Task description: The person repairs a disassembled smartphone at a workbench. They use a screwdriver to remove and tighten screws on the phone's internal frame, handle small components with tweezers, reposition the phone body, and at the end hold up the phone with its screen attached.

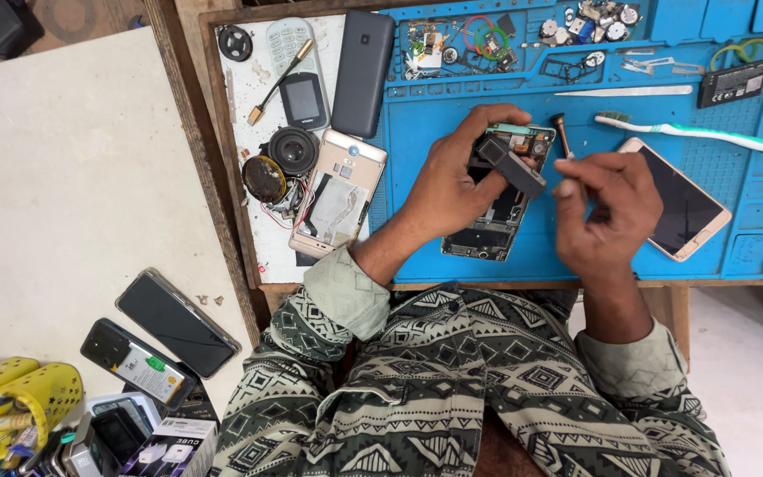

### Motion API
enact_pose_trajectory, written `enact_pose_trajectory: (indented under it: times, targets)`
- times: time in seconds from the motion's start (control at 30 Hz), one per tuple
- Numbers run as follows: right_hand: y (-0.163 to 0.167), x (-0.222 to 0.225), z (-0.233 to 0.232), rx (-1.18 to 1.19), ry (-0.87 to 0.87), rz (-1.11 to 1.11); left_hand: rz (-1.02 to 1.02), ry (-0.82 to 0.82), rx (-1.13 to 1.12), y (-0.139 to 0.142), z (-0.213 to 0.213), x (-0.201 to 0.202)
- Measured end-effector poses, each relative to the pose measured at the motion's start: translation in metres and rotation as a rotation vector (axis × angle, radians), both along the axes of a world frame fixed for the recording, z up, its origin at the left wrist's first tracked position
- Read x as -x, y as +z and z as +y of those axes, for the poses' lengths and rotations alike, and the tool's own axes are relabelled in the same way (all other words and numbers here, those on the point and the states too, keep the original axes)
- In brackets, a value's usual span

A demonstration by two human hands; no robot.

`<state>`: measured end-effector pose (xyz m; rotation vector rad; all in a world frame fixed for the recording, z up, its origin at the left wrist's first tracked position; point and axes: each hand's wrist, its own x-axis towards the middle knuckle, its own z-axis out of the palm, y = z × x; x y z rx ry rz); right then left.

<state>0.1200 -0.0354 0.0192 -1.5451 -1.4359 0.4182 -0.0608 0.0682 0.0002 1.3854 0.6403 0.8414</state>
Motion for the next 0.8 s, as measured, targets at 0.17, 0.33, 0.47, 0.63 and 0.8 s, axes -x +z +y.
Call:
enact_pose_trajectory:
  times: [0.17, 0.33, 0.47, 0.63, 0.8]
  targets:
    - [-0.001, 0.000, 0.006, -0.061, 0.075, -0.279, -0.005, -0.015, 0.048, 0.000, 0.002, 0.000]
    - [-0.007, 0.003, 0.006, -0.038, 0.064, -0.318, 0.117, 0.049, -0.156, -0.002, 0.001, 0.001]
    - [-0.010, 0.004, 0.006, -0.035, 0.043, -0.236, 0.115, 0.004, -0.110, -0.005, 0.002, 0.001]
    - [-0.013, 0.003, 0.005, -0.132, 0.051, -0.400, 0.119, 0.007, -0.127, -0.006, 0.002, 0.001]
    - [-0.014, -0.006, -0.001, -0.114, -0.054, -0.360, 0.113, -0.061, 0.070, -0.003, 0.002, 0.001]
